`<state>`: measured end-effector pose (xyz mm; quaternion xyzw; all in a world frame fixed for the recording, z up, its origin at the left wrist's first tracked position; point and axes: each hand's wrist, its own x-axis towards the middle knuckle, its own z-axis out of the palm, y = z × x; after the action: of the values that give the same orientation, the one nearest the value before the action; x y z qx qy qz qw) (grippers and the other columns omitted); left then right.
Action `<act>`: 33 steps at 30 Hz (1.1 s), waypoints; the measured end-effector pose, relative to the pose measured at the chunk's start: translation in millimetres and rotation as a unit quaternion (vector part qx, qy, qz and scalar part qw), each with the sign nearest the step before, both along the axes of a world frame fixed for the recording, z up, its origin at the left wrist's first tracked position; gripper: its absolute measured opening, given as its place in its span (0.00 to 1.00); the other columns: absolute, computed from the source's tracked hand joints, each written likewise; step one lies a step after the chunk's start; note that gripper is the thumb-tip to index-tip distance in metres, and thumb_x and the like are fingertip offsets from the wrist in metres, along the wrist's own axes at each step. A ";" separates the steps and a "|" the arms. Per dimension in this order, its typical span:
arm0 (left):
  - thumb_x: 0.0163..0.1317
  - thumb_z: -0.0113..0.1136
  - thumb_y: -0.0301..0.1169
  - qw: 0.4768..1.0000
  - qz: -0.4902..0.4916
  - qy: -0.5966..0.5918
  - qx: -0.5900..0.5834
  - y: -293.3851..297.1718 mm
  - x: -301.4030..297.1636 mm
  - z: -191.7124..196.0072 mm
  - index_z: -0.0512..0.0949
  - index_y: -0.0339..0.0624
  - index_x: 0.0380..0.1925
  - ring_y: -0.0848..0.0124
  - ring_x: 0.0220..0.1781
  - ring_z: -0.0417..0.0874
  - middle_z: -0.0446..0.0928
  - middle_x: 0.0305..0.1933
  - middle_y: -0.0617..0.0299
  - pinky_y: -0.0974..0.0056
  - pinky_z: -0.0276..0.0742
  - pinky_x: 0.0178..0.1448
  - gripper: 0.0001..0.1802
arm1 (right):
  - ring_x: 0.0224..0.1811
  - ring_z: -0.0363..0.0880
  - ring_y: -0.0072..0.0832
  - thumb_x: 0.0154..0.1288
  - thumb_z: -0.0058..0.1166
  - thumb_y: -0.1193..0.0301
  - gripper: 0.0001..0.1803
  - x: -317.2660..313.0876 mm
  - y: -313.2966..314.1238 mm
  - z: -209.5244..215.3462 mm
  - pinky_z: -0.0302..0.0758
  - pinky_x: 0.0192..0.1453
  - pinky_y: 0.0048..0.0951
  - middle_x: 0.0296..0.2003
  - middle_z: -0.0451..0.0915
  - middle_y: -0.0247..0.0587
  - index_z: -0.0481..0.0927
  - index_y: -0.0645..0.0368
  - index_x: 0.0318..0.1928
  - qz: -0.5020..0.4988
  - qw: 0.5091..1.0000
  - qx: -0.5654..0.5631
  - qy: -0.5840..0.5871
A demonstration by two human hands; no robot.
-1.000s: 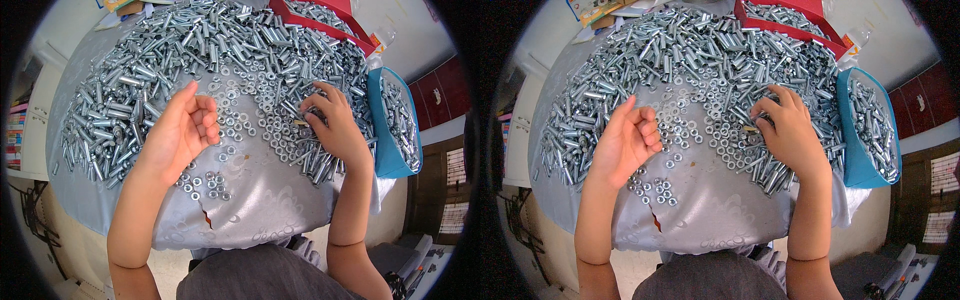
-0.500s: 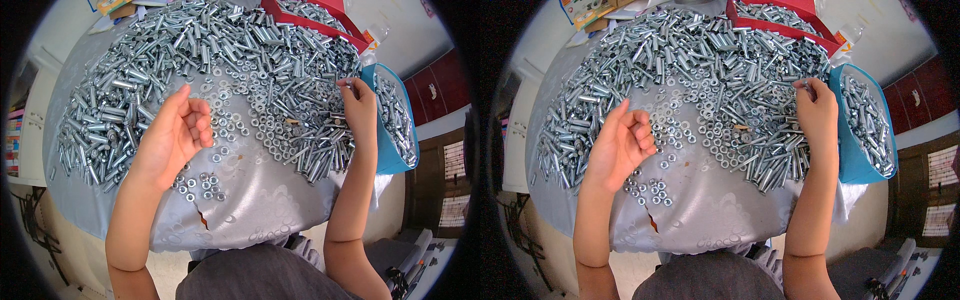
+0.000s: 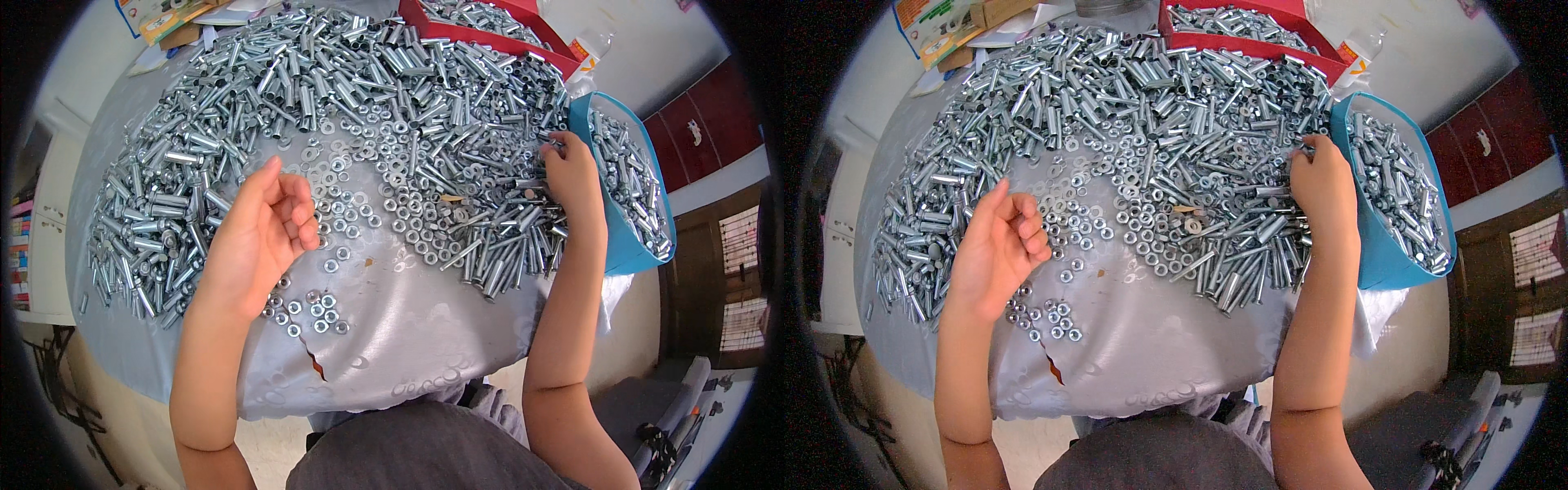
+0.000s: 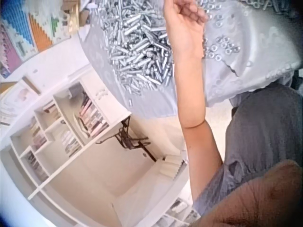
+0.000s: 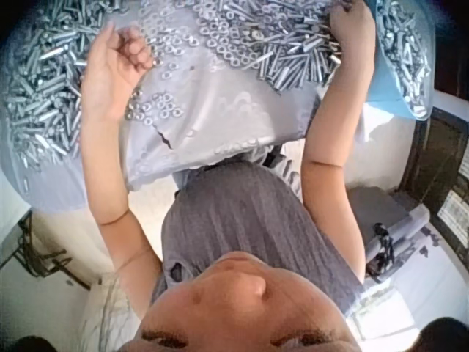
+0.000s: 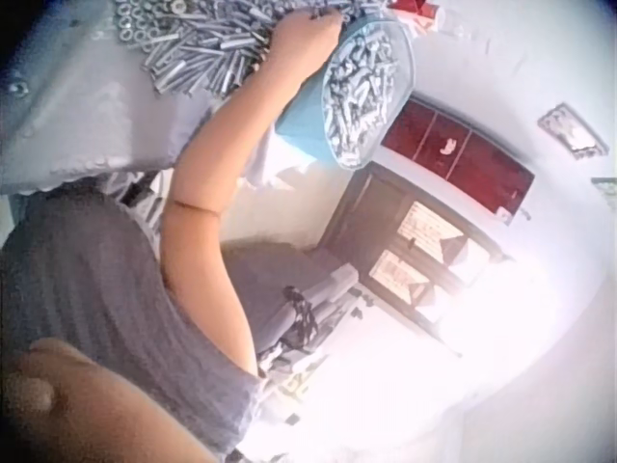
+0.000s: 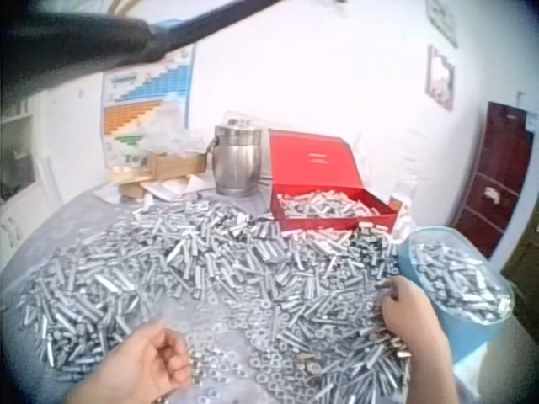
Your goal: The person repeatedly picks up bolts and washers from a large pile on a table, places a washer onto the bolt, and then screws a nut onto the bolt by hand. The person handles the fasteners one at a time, assembling them into complete units.
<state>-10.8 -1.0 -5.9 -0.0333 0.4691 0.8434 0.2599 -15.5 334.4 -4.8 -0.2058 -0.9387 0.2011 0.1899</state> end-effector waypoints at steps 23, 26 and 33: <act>0.62 0.44 0.49 0.999 -0.001 0.021 -0.047 3.7 3.8 3.2 0.70 0.42 0.27 0.78 0.25 0.67 0.66 0.21 0.68 0.72 0.64 0.34 0.20 | 0.33 0.76 0.49 0.63 0.38 0.60 0.18 -7.4 -31.6 -12.0 0.70 0.38 0.45 0.29 0.77 0.55 0.74 0.61 0.35 0.028 0.995 0.098 0.007; 0.62 0.43 0.49 0.998 -0.001 0.028 -0.049 3.8 3.8 2.1 0.70 0.42 0.27 0.78 0.25 0.67 0.66 0.21 0.69 0.72 0.64 0.34 0.21 | 0.33 0.76 0.50 0.63 0.40 0.60 0.17 -7.9 -43.6 -7.2 0.70 0.37 0.45 0.28 0.77 0.55 0.75 0.62 0.34 0.055 0.996 0.066 0.011; 0.62 0.42 0.50 0.997 0.000 0.039 -0.073 4.9 4.0 2.2 0.69 0.43 0.26 0.77 0.25 0.66 0.65 0.21 0.69 0.72 0.64 0.34 0.21 | 0.27 0.75 0.49 0.60 0.46 0.64 0.13 -4.2 -60.7 -4.6 0.70 0.31 0.40 0.24 0.76 0.53 0.76 0.62 0.32 0.185 0.981 -0.022 0.046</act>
<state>-6.8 3.8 -3.7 -0.0189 0.5393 0.8075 0.2384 -19.7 273.7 -9.4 -0.0231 -0.9460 0.2631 0.1882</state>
